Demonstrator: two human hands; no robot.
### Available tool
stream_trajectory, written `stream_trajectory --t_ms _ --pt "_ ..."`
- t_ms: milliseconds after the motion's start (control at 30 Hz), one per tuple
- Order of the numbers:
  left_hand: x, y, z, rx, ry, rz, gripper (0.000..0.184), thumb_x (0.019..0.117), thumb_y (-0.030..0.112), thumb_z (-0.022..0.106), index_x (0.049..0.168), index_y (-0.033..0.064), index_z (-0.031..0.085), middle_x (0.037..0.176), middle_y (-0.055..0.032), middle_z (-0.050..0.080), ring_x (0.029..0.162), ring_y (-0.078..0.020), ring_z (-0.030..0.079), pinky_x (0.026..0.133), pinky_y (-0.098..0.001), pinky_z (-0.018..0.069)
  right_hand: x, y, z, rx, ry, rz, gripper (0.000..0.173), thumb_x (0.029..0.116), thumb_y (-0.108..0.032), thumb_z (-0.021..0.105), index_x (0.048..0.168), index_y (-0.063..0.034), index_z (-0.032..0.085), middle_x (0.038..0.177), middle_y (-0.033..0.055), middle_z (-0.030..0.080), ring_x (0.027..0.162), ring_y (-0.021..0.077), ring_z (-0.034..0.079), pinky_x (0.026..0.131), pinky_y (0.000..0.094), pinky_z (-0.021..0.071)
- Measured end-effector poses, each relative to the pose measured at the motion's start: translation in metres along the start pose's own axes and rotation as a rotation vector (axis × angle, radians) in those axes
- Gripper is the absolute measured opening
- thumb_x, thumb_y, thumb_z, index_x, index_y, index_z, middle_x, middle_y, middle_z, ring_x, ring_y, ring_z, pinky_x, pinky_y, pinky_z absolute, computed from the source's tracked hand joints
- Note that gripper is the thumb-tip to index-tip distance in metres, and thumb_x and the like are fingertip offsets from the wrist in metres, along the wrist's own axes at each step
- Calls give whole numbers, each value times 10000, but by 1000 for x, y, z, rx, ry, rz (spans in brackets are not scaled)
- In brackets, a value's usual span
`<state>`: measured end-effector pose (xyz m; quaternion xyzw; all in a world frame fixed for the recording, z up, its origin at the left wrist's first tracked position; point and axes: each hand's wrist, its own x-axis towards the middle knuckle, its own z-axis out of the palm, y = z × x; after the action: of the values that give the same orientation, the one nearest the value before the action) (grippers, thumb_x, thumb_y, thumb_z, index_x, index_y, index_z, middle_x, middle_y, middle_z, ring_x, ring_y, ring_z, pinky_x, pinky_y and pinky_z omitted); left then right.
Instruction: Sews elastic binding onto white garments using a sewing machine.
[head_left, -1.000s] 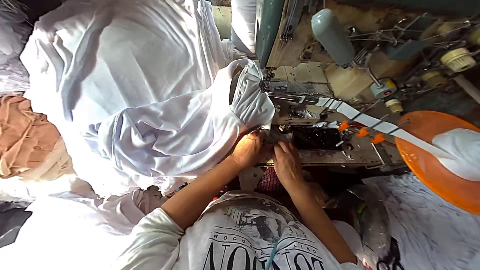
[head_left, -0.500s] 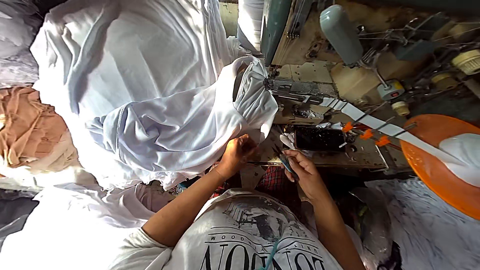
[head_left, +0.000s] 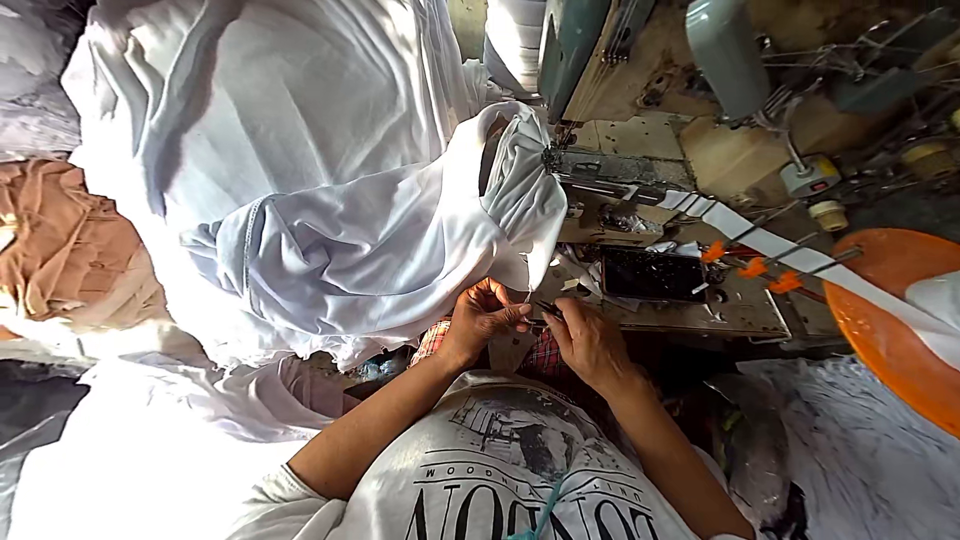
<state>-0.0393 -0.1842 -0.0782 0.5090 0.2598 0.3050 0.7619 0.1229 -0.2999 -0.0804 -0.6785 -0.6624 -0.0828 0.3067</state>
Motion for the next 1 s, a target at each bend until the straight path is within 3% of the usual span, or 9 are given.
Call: stream_trajectory --t_ms 267,367,433,500,633,767,833,900,1000 --pt "-3 -4 -2 1 30 -14 291 852 -91 735 948 79 520 702 -32 731 594 -137 720 576 -256 603 13 -4 13 12 -3 -141 249 991 -169 556 827 -20 671 696 109 646 551 231 647 450 353 497" --pt "-6 -5 -10 169 -112 7 286 854 12 780 986 52 529 742 -5 714 638 -116 713 624 -273 609 13 8 12 26 -31 -74 328 1029 -214 525 818 -4 663 654 117 629 532 253 642 444 398 498" --pt "-9 3 -16 531 -314 135 312 911 206 761 1028 -40 610 827 -44 677 722 -106 674 710 -282 585 17 19 7 -47 27 24 304 1020 -203 555 876 28 691 711 154 666 594 294 683 500 435 544" --pt "-13 28 -10 931 -368 400 348 979 326 678 1016 -20 693 865 -107 720 771 -179 703 736 -363 577 25 27 2 -98 49 103 201 992 -98 585 994 46 725 845 208 696 729 355 717 606 469 589" --pt "9 84 -12 1227 -141 864 238 993 203 602 1050 15 736 1039 -124 751 1006 -255 721 896 -427 578 38 25 2 -157 -82 191 236 961 18 589 1149 31 732 1061 259 694 1015 447 681 852 577 556" --pt "60 120 -45 1485 -169 815 306 958 86 580 1241 25 679 1234 -159 692 1166 -372 630 947 -547 497 32 26 14 -180 -90 179 237 947 46 586 1127 41 739 1106 255 700 1061 456 666 880 580 542" --pt "66 126 -58 1574 -171 847 172 933 89 606 1048 27 717 949 -148 703 926 -371 656 789 -524 514 26 23 17 -236 -52 215 263 900 86 605 1126 48 735 1106 242 706 1045 427 685 846 543 570" --pt "59 137 -66 1619 -206 826 115 937 83 613 886 27 700 823 -133 653 838 -355 643 720 -505 504 23 17 16 -323 36 256 260 881 80 633 1110 33 746 1079 221 716 988 390 713 764 487 600" --pt "44 143 -73 1507 -276 806 131 924 138 599 885 54 692 1092 -116 691 1054 -305 642 898 -479 517 27 16 13 -357 24 304 264 894 85 626 1129 45 739 1081 240 703 979 416 698 746 496 588"
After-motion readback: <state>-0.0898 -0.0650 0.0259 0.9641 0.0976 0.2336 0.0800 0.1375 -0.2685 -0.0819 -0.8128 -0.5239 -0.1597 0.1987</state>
